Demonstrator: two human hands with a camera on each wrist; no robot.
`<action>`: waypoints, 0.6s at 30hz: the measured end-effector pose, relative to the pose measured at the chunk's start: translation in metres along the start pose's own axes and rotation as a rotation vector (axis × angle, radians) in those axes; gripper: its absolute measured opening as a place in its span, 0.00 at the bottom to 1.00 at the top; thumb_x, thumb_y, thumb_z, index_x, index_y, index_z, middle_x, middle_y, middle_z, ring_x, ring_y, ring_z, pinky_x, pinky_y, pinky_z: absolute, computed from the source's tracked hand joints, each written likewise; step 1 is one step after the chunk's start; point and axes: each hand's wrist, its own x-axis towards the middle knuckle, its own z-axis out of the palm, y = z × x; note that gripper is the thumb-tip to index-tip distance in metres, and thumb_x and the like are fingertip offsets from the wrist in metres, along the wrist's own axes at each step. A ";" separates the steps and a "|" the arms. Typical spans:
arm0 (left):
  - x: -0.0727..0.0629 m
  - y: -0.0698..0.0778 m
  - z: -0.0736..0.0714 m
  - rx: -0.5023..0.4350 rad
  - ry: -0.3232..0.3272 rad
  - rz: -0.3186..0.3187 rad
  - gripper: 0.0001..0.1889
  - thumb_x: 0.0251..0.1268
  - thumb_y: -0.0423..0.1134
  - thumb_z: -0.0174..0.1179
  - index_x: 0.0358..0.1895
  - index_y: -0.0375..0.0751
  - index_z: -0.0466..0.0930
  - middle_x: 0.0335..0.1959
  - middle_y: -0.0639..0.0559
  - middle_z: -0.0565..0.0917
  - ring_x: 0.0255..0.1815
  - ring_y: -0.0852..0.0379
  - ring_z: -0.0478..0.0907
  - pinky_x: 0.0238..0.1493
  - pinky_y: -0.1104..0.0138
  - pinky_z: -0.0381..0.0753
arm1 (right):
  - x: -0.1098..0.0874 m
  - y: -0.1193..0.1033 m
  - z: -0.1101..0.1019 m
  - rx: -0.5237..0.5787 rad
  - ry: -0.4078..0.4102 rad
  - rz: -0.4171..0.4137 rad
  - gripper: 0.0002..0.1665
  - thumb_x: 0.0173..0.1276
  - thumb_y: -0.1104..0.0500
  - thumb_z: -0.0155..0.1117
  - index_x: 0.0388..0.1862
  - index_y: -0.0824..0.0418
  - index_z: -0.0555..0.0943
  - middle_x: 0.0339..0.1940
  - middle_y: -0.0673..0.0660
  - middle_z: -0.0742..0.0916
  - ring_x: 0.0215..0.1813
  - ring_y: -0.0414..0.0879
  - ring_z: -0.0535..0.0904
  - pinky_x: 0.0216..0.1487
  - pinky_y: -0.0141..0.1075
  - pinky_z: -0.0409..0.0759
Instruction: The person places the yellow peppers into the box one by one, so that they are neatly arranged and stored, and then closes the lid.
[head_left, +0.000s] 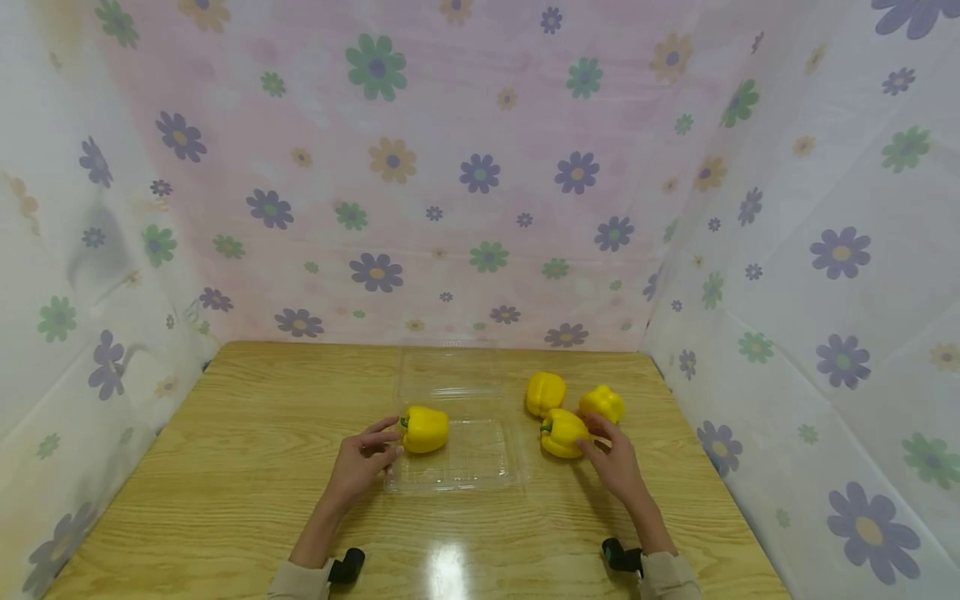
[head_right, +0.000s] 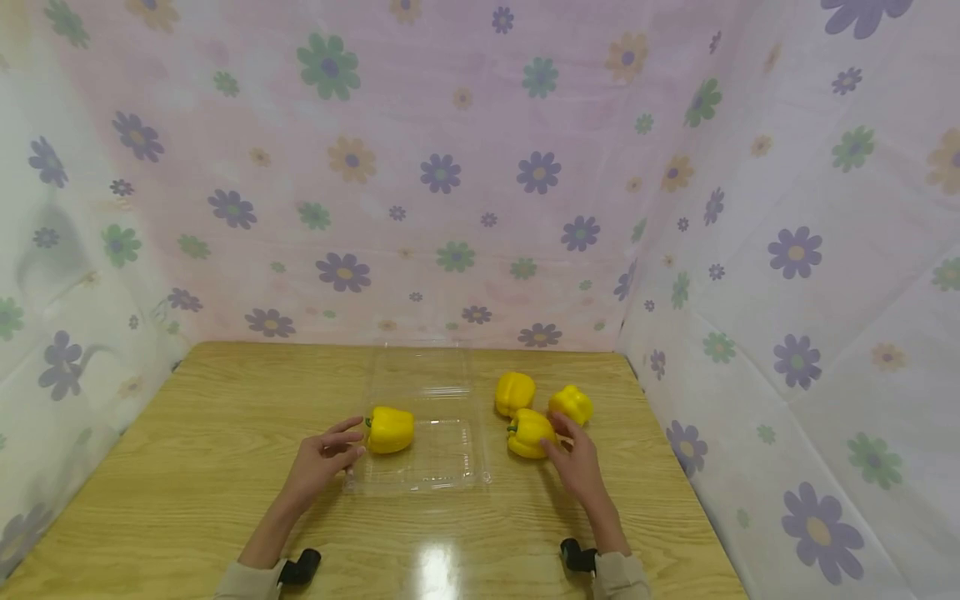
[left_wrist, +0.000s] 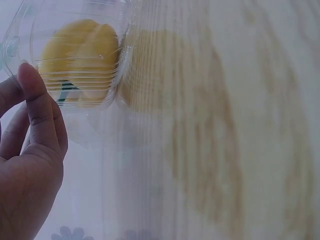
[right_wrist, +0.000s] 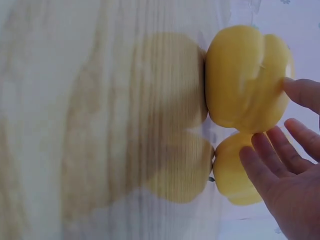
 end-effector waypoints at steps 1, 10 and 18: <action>0.000 0.000 0.000 0.000 0.001 0.002 0.13 0.66 0.26 0.66 0.52 0.23 0.84 0.71 0.38 0.74 0.33 0.59 0.79 0.29 0.71 0.81 | 0.001 0.002 0.000 0.007 -0.014 0.005 0.34 0.76 0.61 0.64 0.75 0.71 0.66 0.70 0.73 0.75 0.68 0.67 0.73 0.66 0.61 0.74; 0.000 0.000 0.000 -0.002 0.005 0.000 0.13 0.65 0.26 0.66 0.51 0.23 0.84 0.71 0.38 0.74 0.33 0.59 0.79 0.29 0.71 0.81 | 0.007 0.007 -0.002 0.009 -0.143 0.054 0.36 0.78 0.53 0.61 0.77 0.71 0.64 0.76 0.71 0.70 0.71 0.67 0.71 0.70 0.59 0.71; 0.000 0.000 0.000 -0.010 -0.001 -0.001 0.13 0.65 0.26 0.66 0.51 0.23 0.84 0.71 0.37 0.74 0.34 0.60 0.79 0.30 0.71 0.81 | 0.010 0.008 -0.002 0.005 -0.181 0.084 0.40 0.78 0.51 0.61 0.78 0.71 0.62 0.77 0.71 0.67 0.74 0.67 0.68 0.72 0.59 0.68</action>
